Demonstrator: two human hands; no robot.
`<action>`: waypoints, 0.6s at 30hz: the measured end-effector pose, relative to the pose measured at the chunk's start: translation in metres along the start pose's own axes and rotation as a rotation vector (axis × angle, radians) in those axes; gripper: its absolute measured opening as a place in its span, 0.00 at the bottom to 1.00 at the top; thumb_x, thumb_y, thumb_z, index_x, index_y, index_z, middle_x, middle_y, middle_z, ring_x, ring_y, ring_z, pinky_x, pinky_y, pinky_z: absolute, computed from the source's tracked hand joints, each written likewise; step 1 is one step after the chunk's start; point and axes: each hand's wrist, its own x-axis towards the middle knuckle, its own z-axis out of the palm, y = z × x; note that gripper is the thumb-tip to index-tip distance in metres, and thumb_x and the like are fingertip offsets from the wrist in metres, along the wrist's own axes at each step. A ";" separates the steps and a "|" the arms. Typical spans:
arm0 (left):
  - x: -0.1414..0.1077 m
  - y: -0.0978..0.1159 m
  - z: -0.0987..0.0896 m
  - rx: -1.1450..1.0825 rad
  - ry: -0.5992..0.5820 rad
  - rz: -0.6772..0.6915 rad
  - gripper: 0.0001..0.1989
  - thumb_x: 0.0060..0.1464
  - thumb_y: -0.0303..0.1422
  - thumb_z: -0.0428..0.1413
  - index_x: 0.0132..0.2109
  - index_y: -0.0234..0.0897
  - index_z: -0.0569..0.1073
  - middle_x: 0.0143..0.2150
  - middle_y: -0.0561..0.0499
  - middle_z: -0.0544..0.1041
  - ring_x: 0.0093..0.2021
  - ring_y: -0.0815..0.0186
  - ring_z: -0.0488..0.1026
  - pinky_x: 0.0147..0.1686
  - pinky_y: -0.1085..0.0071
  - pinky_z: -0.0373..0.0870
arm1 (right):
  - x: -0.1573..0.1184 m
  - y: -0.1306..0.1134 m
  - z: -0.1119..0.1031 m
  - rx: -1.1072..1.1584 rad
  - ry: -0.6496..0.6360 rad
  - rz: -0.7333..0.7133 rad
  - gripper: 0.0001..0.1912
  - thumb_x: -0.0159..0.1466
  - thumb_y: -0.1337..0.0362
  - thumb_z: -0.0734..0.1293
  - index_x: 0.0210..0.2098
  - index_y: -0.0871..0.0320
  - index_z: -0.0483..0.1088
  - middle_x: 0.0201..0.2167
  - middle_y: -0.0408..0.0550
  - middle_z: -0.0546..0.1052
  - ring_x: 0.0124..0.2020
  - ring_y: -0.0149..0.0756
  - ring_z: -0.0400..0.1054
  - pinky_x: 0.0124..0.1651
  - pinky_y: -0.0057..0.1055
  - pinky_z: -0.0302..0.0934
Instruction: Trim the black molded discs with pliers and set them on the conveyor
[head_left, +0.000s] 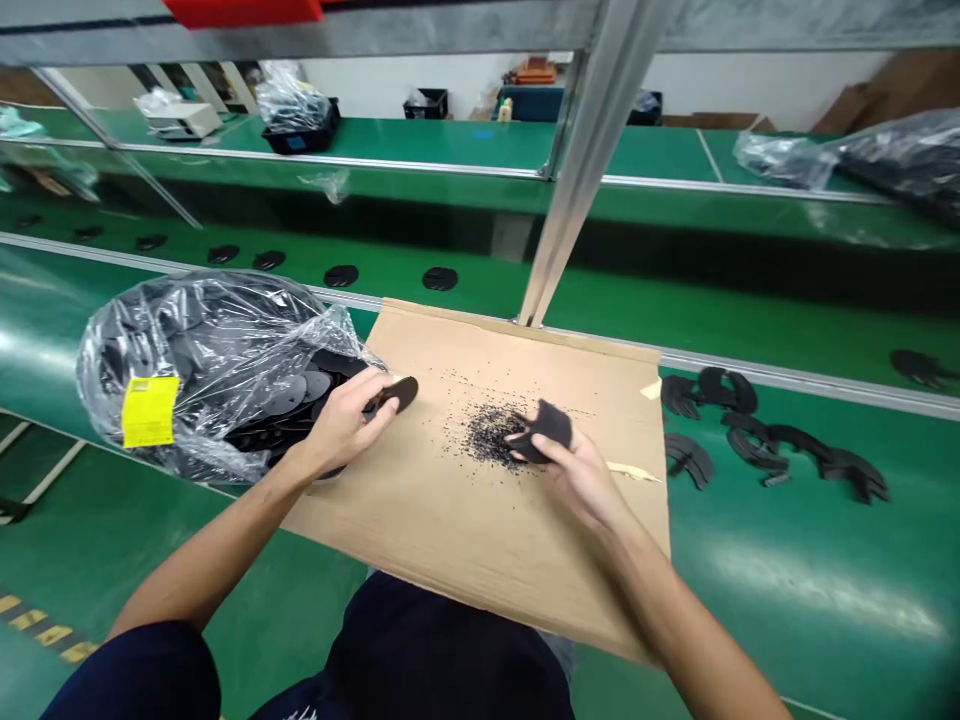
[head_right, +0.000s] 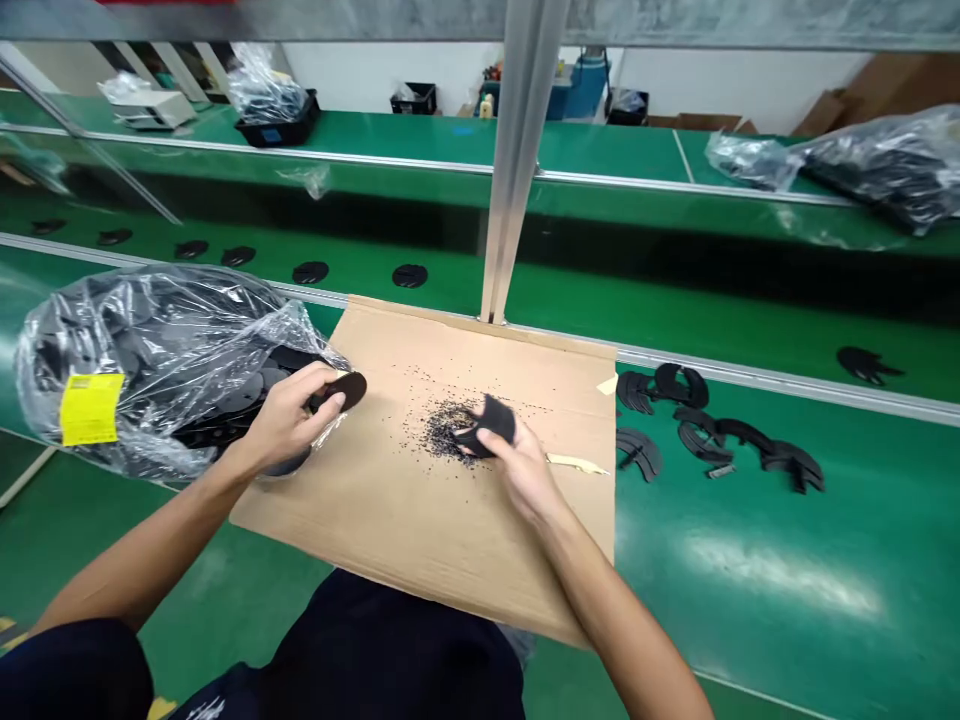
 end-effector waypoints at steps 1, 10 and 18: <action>0.001 0.010 0.008 -0.150 0.015 -0.013 0.11 0.65 0.33 0.52 0.50 0.35 0.73 0.42 0.46 0.78 0.38 0.64 0.77 0.37 0.71 0.77 | 0.000 0.003 0.007 -0.010 -0.013 0.006 0.25 0.56 0.51 0.77 0.49 0.53 0.76 0.46 0.50 0.82 0.49 0.46 0.77 0.53 0.46 0.72; 0.024 0.060 0.090 -0.490 0.014 0.115 0.16 0.63 0.29 0.54 0.57 0.36 0.74 0.46 0.44 0.78 0.33 0.71 0.74 0.28 0.78 0.74 | -0.002 0.014 0.012 -0.064 -0.002 -0.010 0.28 0.52 0.46 0.78 0.47 0.54 0.79 0.47 0.48 0.82 0.49 0.43 0.76 0.57 0.42 0.69; 0.016 0.065 0.108 -0.367 0.142 0.156 0.15 0.64 0.31 0.57 0.57 0.37 0.74 0.46 0.44 0.79 0.45 0.64 0.78 0.41 0.70 0.80 | -0.004 0.027 0.007 -0.112 0.082 -0.064 0.24 0.54 0.46 0.77 0.44 0.54 0.79 0.42 0.46 0.81 0.44 0.40 0.74 0.51 0.38 0.69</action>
